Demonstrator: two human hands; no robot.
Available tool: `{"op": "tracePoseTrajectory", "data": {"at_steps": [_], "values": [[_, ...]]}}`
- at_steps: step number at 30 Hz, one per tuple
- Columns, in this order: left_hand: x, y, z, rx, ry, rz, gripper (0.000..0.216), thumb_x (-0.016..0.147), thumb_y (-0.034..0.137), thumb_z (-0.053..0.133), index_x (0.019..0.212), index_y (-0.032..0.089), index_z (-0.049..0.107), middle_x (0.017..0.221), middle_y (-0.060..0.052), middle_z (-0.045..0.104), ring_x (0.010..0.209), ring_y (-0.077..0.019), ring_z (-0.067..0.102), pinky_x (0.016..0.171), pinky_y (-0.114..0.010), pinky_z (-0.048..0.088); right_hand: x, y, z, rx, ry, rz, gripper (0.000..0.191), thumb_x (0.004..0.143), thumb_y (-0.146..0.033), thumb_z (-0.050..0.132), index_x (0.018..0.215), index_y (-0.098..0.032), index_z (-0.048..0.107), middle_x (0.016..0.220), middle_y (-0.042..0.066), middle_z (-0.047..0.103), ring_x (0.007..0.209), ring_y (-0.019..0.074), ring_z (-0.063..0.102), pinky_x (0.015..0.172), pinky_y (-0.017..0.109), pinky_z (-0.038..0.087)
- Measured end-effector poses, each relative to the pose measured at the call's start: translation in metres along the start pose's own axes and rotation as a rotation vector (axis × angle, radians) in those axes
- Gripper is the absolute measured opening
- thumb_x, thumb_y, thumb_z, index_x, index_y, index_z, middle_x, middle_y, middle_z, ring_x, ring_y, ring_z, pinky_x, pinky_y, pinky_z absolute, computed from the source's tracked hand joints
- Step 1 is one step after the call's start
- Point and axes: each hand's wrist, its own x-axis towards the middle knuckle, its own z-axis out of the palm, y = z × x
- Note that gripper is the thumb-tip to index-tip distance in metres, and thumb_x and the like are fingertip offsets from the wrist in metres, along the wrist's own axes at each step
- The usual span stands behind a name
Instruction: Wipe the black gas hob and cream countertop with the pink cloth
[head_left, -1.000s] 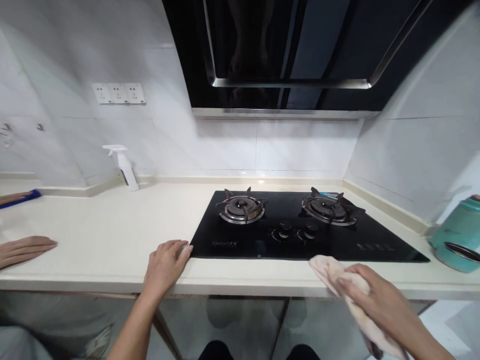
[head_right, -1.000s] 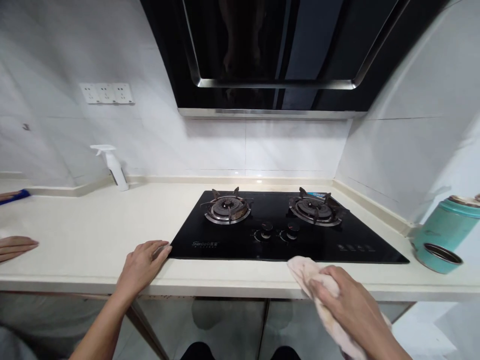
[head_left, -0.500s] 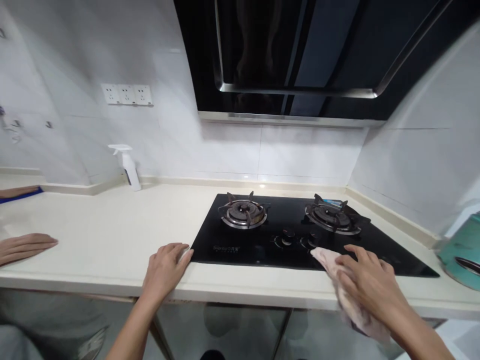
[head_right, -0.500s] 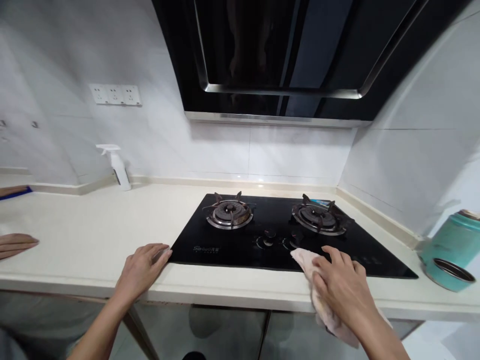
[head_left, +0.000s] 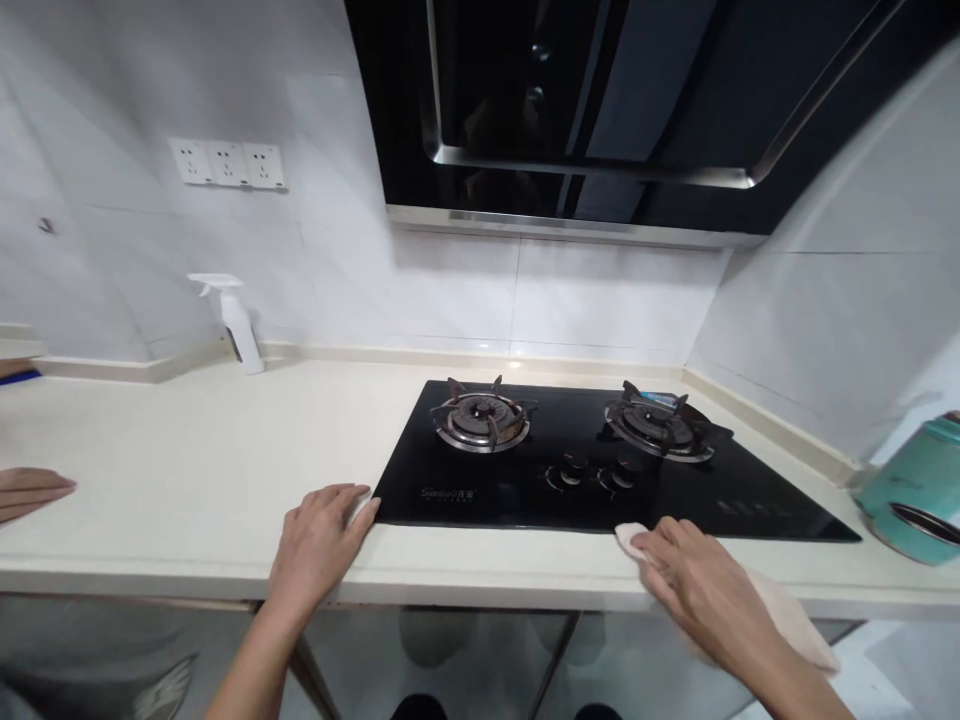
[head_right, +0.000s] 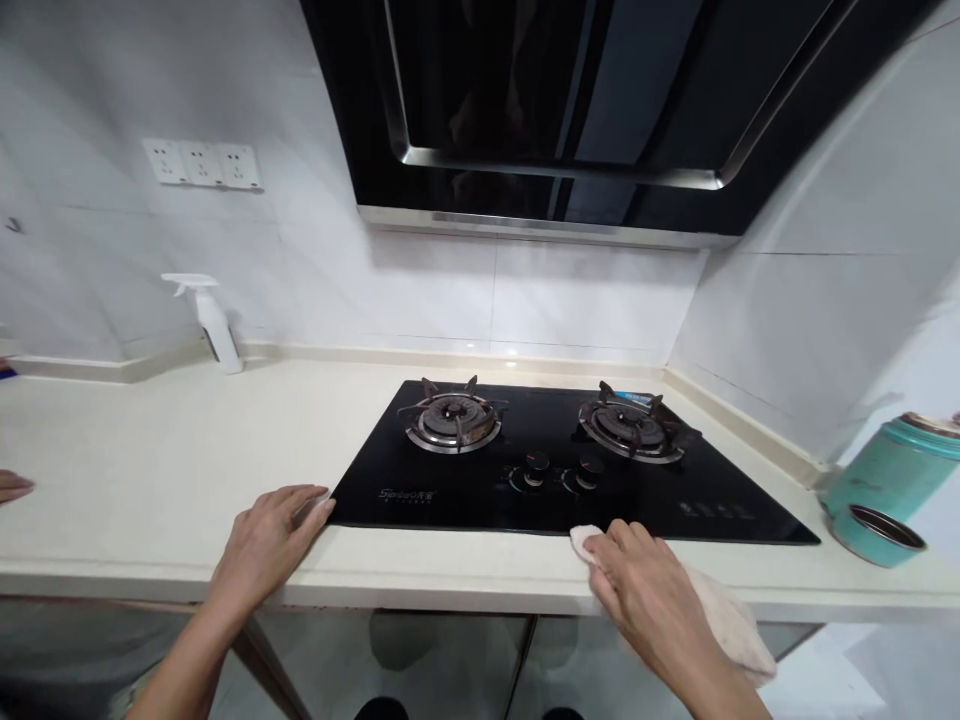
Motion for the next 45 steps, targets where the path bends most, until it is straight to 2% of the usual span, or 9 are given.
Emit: {"op": "tracePoseTrajectory", "data": {"at_steps": [5,19,22,28,31,35,38,41,45], "values": [[0.0,0.002,-0.002,0.013,-0.024,-0.008,0.049,0.098,0.056,0.043,0.119,0.025,0.076,0.129,-0.009,0.074,0.125,-0.0334,0.062,0.102,-0.048,0.048,0.002,-0.015,-0.006,-0.034,-0.084,0.013,0.019,0.104,-0.029,0.047,0.099,-0.026,0.065,0.091,0.003,0.056,0.083,0.0216,0.052,0.075,0.037,0.037],[-0.003,0.005,-0.001,0.014,-0.008,0.034,0.046,0.101,0.053,0.045,0.122,0.024,0.073,0.128,-0.01,0.074,0.123,-0.0331,0.061,0.101,-0.048,0.048,0.031,-0.068,-0.005,-0.152,-0.071,0.022,0.025,0.102,-0.019,0.047,0.081,-0.024,0.06,0.084,0.004,0.055,0.079,0.0224,0.05,0.073,0.037,0.031],[-0.004,0.006,-0.001,0.027,-0.006,0.037,0.046,0.101,0.053,0.045,0.123,0.024,0.073,0.129,-0.009,0.073,0.124,-0.0335,0.061,0.1,-0.048,0.048,0.042,-0.09,-0.004,-0.113,-0.074,-0.009,0.021,0.101,-0.018,0.049,0.087,-0.023,0.064,0.088,0.005,0.057,0.083,0.0234,0.051,0.075,0.039,0.031],[-0.003,0.005,-0.001,0.028,-0.005,0.034,0.044,0.101,0.051,0.046,0.123,0.024,0.074,0.127,-0.01,0.074,0.123,-0.0335,0.062,0.1,-0.047,0.048,0.081,-0.162,0.007,0.057,-0.105,-0.087,0.017,0.098,-0.016,0.054,0.091,-0.023,0.068,0.093,0.005,0.061,0.091,0.0247,0.053,0.078,0.04,0.032],[-0.004,0.005,-0.002,0.022,0.0,0.03,0.042,0.101,0.05,0.047,0.119,0.025,0.075,0.127,-0.009,0.074,0.122,-0.0326,0.063,0.101,-0.046,0.048,0.088,-0.178,0.005,0.193,-0.107,-0.186,0.017,0.099,-0.017,0.056,0.096,-0.025,0.07,0.094,0.003,0.061,0.092,0.0231,0.052,0.081,0.038,0.033],[-0.004,0.006,-0.003,-0.002,-0.003,0.025,0.04,0.101,0.048,0.049,0.118,0.025,0.076,0.127,-0.009,0.074,0.123,-0.0315,0.063,0.101,-0.044,0.048,0.07,-0.165,-0.009,0.578,-0.171,-0.267,0.02,0.095,-0.015,0.058,0.1,-0.03,0.071,0.094,-0.002,0.063,0.095,0.019,0.056,0.085,0.033,0.038],[-0.005,0.007,-0.005,-0.023,-0.017,0.007,0.04,0.101,0.048,0.048,0.118,0.024,0.076,0.127,-0.009,0.074,0.124,-0.0319,0.062,0.101,-0.045,0.047,0.047,-0.139,-0.019,0.78,-0.156,-0.133,0.019,0.095,-0.02,0.053,0.096,-0.028,0.069,0.094,-0.002,0.064,0.092,0.0185,0.06,0.083,0.032,0.043],[-0.004,0.008,-0.006,-0.042,-0.032,-0.006,0.041,0.102,0.048,0.048,0.119,0.023,0.075,0.128,-0.01,0.074,0.124,-0.0315,0.061,0.103,-0.045,0.046,0.029,-0.106,-0.026,0.803,-0.112,0.023,0.023,0.1,-0.039,0.049,0.094,-0.027,0.068,0.091,0.0,0.062,0.085,0.0192,0.061,0.079,0.032,0.045],[-0.005,0.01,-0.007,-0.052,-0.039,-0.019,0.041,0.102,0.048,0.049,0.12,0.022,0.075,0.128,-0.01,0.074,0.125,-0.0323,0.061,0.103,-0.046,0.045,0.014,-0.064,-0.032,0.668,-0.112,0.227,0.04,0.1,-0.061,0.044,0.099,-0.028,0.068,0.095,0.001,0.063,0.088,0.0211,0.062,0.08,0.033,0.045]]}}
